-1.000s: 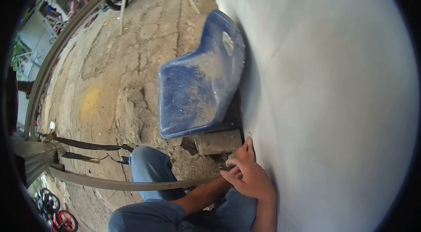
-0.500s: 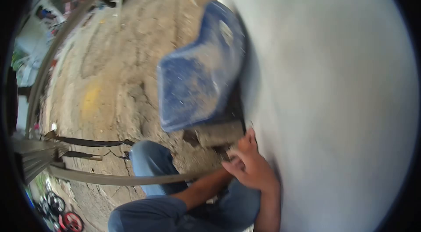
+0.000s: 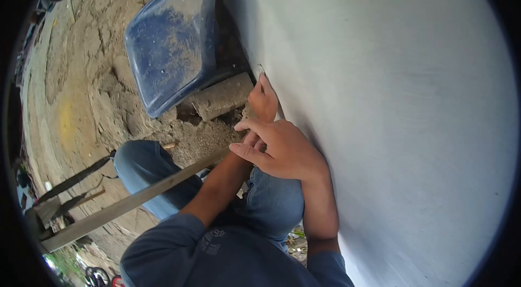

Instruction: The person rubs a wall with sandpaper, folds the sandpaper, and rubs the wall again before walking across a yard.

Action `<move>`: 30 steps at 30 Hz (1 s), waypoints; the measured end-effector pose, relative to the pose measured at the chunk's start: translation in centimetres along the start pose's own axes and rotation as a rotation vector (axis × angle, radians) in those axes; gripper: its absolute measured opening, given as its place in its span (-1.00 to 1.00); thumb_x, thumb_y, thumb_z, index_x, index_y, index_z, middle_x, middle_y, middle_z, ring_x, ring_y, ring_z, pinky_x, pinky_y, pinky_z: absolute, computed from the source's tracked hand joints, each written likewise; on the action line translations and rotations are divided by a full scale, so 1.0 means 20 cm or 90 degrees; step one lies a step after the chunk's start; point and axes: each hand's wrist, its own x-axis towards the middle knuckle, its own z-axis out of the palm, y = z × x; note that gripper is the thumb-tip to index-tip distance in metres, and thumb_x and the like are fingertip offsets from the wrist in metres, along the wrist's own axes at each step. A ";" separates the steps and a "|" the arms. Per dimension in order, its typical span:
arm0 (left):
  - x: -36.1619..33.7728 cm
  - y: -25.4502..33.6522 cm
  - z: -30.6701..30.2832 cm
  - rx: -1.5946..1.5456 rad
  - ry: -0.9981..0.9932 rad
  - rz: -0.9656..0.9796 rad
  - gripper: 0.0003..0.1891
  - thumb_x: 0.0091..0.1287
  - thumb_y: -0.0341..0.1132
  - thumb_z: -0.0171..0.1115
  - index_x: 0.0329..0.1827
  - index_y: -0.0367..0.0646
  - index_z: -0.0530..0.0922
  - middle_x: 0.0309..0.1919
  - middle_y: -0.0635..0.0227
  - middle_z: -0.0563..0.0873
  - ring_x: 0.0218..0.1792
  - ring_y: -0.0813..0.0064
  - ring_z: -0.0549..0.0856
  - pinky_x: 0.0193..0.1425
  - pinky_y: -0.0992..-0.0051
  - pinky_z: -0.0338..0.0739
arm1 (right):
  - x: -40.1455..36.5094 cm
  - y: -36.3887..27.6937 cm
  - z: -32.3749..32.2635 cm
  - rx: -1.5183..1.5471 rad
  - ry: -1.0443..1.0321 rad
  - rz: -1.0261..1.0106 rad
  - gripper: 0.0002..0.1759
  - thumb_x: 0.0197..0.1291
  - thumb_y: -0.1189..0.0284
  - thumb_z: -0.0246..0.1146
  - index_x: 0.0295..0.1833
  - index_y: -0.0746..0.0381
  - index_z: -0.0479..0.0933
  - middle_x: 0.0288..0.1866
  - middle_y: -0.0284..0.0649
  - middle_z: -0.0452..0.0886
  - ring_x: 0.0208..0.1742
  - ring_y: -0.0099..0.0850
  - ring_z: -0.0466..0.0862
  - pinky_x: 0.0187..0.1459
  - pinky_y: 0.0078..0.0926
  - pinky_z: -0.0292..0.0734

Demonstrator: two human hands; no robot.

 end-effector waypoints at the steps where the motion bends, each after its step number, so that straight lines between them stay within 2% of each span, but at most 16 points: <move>1: 0.03 0.00 0.01 -0.027 0.023 0.025 -0.66 0.46 -0.12 -0.02 0.00 -0.18 0.57 -0.40 -0.06 0.66 -0.42 -0.15 0.63 -0.35 0.11 0.50 | 0.00 0.00 0.01 0.007 0.005 -0.007 -0.67 0.22 0.33 0.27 0.03 0.27 0.51 -0.40 -0.24 0.71 -0.43 -0.42 0.70 -0.38 -0.55 0.52; 4: -0.08 -0.11 -0.01 0.028 0.031 0.059 -0.68 0.45 -0.12 0.00 -0.09 -0.18 0.60 -0.40 -0.06 0.66 -0.45 -0.11 0.64 -0.36 0.14 0.52 | 0.02 0.01 0.01 0.010 0.008 -0.017 -0.68 0.23 0.35 0.27 0.04 0.26 0.51 -0.40 -0.26 0.71 -0.42 -0.45 0.70 -0.38 -0.57 0.51; 5: -0.15 -0.14 -0.05 0.046 0.024 0.122 -0.70 0.44 -0.14 0.03 -0.10 -0.19 0.58 -0.48 -0.02 0.64 -0.53 0.00 0.63 -0.40 0.20 0.53 | 0.02 0.02 0.01 0.014 0.014 -0.010 -0.68 0.22 0.35 0.27 0.05 0.26 0.51 -0.39 -0.26 0.71 -0.42 -0.47 0.70 -0.38 -0.57 0.51; 6: -0.21 -0.18 -0.09 0.048 0.026 0.119 -0.70 0.44 -0.14 0.03 -0.10 -0.19 0.58 -0.48 -0.02 0.64 -0.53 0.00 0.63 -0.40 0.20 0.53 | 0.02 0.02 0.01 0.016 0.010 -0.010 -0.68 0.22 0.35 0.27 0.05 0.26 0.51 -0.39 -0.26 0.71 -0.42 -0.47 0.70 -0.38 -0.57 0.51; 11: -0.41 -0.19 -0.26 -0.697 -0.244 -0.281 -0.53 0.45 -0.01 0.01 0.34 0.03 0.40 -0.13 0.02 0.69 -0.07 0.32 0.68 -0.12 0.27 0.52 | 0.03 0.01 0.01 0.019 0.002 0.006 -0.67 0.23 0.37 0.27 0.07 0.26 0.51 -0.39 -0.26 0.71 -0.41 -0.49 0.69 -0.38 -0.60 0.49; 12: -0.38 -0.20 -0.23 -0.698 -0.243 -0.284 -0.53 0.45 -0.01 0.01 0.34 0.03 0.40 -0.13 0.02 0.69 -0.07 0.32 0.68 -0.12 0.27 0.52 | 0.02 0.01 0.01 0.019 0.000 0.009 -0.67 0.23 0.37 0.27 0.07 0.26 0.51 -0.39 -0.26 0.71 -0.41 -0.49 0.69 -0.38 -0.60 0.49; 14: -0.25 -0.21 -0.10 -0.060 -0.009 0.080 -0.75 0.45 -0.17 0.02 0.00 -0.10 0.54 -0.57 0.08 0.61 -0.62 0.11 0.59 -0.44 0.26 0.53 | 0.01 -0.01 0.00 -0.001 -0.009 0.017 -0.67 0.23 0.38 0.26 0.07 0.27 0.52 -0.39 -0.25 0.71 -0.41 -0.50 0.68 -0.37 -0.60 0.49; 15: -0.21 -0.19 -0.05 -0.060 -0.012 0.074 -0.75 0.45 -0.17 0.02 0.00 -0.10 0.54 -0.57 0.08 0.61 -0.62 0.11 0.59 -0.44 0.26 0.53 | 0.01 -0.01 0.00 0.000 -0.010 0.024 -0.67 0.23 0.38 0.26 0.07 0.27 0.52 -0.39 -0.25 0.71 -0.41 -0.50 0.68 -0.37 -0.60 0.49; 17: -0.14 -0.16 0.02 -0.022 0.101 0.115 -0.76 0.45 -0.18 0.02 -0.05 -0.12 0.55 -0.59 0.08 0.60 -0.64 0.14 0.58 -0.48 0.27 0.51 | 0.02 -0.02 0.00 0.002 -0.026 0.026 -0.67 0.23 0.38 0.26 0.08 0.27 0.51 -0.38 -0.25 0.71 -0.40 -0.50 0.67 -0.36 -0.60 0.49; 21: -0.19 -0.15 0.00 -0.009 0.100 0.109 -0.73 0.46 -0.17 0.00 -0.04 -0.14 0.56 -0.52 0.07 0.65 -0.57 0.09 0.62 -0.49 0.26 0.50 | 0.03 -0.01 0.00 0.003 -0.022 0.027 -0.66 0.23 0.37 0.27 0.08 0.27 0.51 -0.38 -0.25 0.71 -0.41 -0.51 0.67 -0.35 -0.60 0.49; 23: -0.27 -0.27 -0.09 -0.679 -0.257 -0.321 -0.49 0.46 0.04 -0.02 0.37 -0.01 0.37 -0.05 0.35 0.63 -0.01 0.53 0.58 -0.01 0.46 0.47 | 0.03 -0.01 0.00 0.008 -0.018 0.024 -0.66 0.23 0.37 0.27 0.07 0.27 0.52 -0.38 -0.26 0.71 -0.41 -0.52 0.67 -0.36 -0.60 0.49; 24: -0.33 -0.37 -0.06 -0.679 -0.255 -0.317 -0.49 0.46 0.04 -0.02 0.37 -0.01 0.37 -0.05 0.35 0.63 -0.01 0.53 0.58 -0.01 0.46 0.47 | 0.04 -0.01 0.00 0.007 -0.019 0.020 -0.66 0.23 0.37 0.27 0.07 0.27 0.52 -0.38 -0.26 0.71 -0.41 -0.52 0.67 -0.36 -0.60 0.49; 26: -0.38 -0.51 -0.02 -0.689 -0.180 -0.256 -0.66 0.48 -0.10 -0.03 0.05 -0.13 0.57 -0.41 -0.02 0.68 -0.50 0.05 0.63 -0.41 0.25 0.49 | 0.04 -0.01 0.01 -0.004 0.001 0.009 -0.66 0.22 0.36 0.27 0.07 0.27 0.52 -0.39 -0.27 0.71 -0.42 -0.53 0.67 -0.37 -0.61 0.48; 27: -0.33 -0.53 -0.01 -0.689 -0.178 -0.248 -0.66 0.48 -0.10 -0.03 0.05 -0.13 0.57 -0.41 -0.02 0.68 -0.50 0.05 0.63 -0.41 0.25 0.49 | 0.04 -0.01 0.01 -0.005 0.001 0.001 -0.66 0.22 0.36 0.27 0.07 0.27 0.52 -0.39 -0.27 0.71 -0.42 -0.53 0.67 -0.37 -0.61 0.48; 30: -0.13 -0.42 -0.03 -0.326 -0.058 -0.130 -0.66 0.47 -0.14 -0.02 0.09 -0.14 0.57 -0.29 0.00 0.70 -0.42 0.04 0.67 -0.33 0.25 0.53 | 0.02 -0.01 0.01 -0.009 0.010 0.009 -0.66 0.22 0.36 0.27 0.07 0.27 0.52 -0.39 -0.28 0.71 -0.43 -0.54 0.66 -0.38 -0.62 0.47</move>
